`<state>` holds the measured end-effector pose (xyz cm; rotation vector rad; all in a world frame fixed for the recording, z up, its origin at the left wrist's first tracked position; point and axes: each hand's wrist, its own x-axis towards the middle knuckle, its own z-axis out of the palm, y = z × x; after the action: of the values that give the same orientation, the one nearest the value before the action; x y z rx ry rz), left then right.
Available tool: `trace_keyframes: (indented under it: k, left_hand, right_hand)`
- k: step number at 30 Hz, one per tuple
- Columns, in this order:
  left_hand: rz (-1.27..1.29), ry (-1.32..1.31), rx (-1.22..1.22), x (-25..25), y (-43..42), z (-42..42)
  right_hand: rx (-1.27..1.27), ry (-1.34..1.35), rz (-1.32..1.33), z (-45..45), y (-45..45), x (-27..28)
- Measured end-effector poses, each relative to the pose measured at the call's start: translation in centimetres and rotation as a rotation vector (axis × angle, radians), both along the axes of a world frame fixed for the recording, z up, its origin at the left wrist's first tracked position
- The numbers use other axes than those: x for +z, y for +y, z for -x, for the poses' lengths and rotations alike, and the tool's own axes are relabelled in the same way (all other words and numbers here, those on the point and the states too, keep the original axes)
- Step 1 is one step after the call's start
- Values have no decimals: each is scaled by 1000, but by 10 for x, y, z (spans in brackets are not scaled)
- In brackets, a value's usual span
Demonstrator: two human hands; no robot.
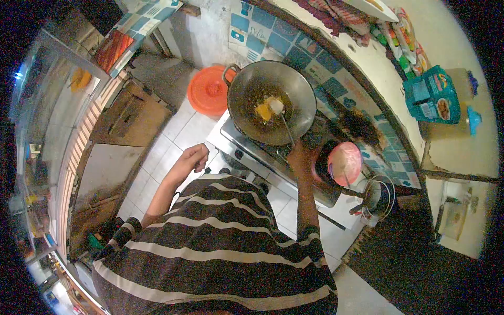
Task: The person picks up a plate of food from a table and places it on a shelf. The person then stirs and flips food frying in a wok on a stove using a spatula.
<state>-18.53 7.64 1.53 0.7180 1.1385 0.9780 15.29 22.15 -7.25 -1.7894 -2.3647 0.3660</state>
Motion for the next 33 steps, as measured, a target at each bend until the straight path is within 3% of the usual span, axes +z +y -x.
trace_keyframes:
  k: [5,8,9,11,13,20,22,25,33]
  left_hand:
    - [6,-12,-3,-2,1,4]
    - [-1,-6,3,-1,1,4]
    - [0,0,5,1,1,4]
    - [4,1,8,2,1,5]
    - [11,-10,11,1,1,5]
    - [9,-25,7,-3,0,7]
    - [16,-17,16,-3,-1,7]
    - [22,-14,20,-3,-3,6]
    - [13,-30,37,-5,-8,9]
  right_hand:
    - [-87,84,51,13,-1,2]
    - [-103,159,67,-11,6,-64]
    - [-153,275,206,-30,16,-106]
    - [-222,495,431,-36,16,-109]
    - [-260,703,602,-22,0,-56]
    - [-218,463,417,-24,-1,-68]
    - [-175,332,310,-16,-2,-56]
    - [-198,172,354,2,-1,-34]
    - [-168,228,115,20,5,-58]
